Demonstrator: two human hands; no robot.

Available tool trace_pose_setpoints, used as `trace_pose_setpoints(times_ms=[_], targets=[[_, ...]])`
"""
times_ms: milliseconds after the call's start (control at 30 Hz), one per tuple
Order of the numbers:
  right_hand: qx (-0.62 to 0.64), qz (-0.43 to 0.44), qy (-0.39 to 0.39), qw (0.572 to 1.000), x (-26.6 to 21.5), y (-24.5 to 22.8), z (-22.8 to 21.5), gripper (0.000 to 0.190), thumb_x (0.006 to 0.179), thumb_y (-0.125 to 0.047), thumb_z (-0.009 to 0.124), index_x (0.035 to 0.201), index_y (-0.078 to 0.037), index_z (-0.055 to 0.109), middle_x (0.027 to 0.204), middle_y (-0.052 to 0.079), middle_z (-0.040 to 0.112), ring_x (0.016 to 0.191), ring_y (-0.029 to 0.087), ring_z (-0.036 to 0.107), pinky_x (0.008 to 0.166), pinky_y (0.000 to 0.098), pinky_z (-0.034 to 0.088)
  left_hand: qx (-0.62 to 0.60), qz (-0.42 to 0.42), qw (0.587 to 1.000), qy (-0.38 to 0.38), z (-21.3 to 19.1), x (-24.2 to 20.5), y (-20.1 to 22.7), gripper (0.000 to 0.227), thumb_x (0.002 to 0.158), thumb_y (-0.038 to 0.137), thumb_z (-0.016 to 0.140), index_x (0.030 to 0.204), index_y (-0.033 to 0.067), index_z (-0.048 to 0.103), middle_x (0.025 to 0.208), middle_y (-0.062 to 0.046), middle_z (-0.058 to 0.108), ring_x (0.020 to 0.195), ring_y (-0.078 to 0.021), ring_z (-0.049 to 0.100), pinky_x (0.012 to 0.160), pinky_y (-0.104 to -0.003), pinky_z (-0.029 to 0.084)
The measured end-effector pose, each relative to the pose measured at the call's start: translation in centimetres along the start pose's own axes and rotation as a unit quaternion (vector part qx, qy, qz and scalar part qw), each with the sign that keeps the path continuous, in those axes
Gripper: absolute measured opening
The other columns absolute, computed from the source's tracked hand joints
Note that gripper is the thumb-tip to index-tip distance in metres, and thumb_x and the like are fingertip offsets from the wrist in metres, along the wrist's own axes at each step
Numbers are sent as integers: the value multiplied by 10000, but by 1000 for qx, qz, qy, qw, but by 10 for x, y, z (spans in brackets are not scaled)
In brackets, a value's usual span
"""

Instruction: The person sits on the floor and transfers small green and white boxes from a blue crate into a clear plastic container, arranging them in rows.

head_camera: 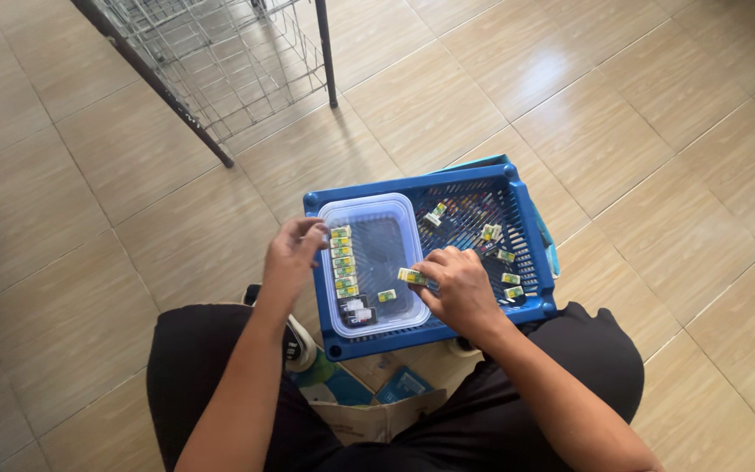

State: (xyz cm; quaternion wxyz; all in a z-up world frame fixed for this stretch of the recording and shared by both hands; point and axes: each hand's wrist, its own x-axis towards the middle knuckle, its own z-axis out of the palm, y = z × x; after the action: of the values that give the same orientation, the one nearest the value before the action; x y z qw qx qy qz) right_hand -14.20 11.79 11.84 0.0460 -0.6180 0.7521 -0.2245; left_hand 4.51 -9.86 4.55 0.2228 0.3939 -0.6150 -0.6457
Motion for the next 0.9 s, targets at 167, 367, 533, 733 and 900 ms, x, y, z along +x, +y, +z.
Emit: trace_pose_setpoints(times_ms=[167,367,533,733,900], targets=[[-4,-1,-5,1000,2,2,1,192,787,-230,813,926,-109,761,920,41,707,922,255,638,799,421,452,57,78,995,28,2,-6,4,336,998,296,680,1208,34,674,1065,-82,753,954,-179,716,804,-291,573],[-7,-18,-6,1000,6,7,16,202,797,-231,814,945,-109,753,944,43,699,922,268,627,795,421,450,417,149,891,96,-2,-22,10,431,958,376,704,1283,98,655,1272,-141,658,1197,-355,584,1006,-520,425],[25,-31,-24,999,8,2,28,207,797,-206,819,966,-107,754,953,31,697,930,263,633,795,414,461,472,126,869,82,1,-27,3,531,931,421,679,1332,78,618,1354,-139,606,1278,-344,508,1042,-558,333],[25,-60,-76,995,23,-11,51,194,782,-190,818,949,-108,764,950,42,692,917,270,639,797,416,496,524,130,838,79,0,-30,1,434,934,433,672,1165,66,680,1239,-131,637,1213,-326,545,980,-550,345],[-100,-50,-174,978,41,-4,94,180,752,-243,825,834,-98,756,908,80,705,897,302,675,753,446,525,518,83,851,25,0,-26,4,370,956,446,654,977,84,729,1042,-101,694,1064,-313,616,945,-546,363]])
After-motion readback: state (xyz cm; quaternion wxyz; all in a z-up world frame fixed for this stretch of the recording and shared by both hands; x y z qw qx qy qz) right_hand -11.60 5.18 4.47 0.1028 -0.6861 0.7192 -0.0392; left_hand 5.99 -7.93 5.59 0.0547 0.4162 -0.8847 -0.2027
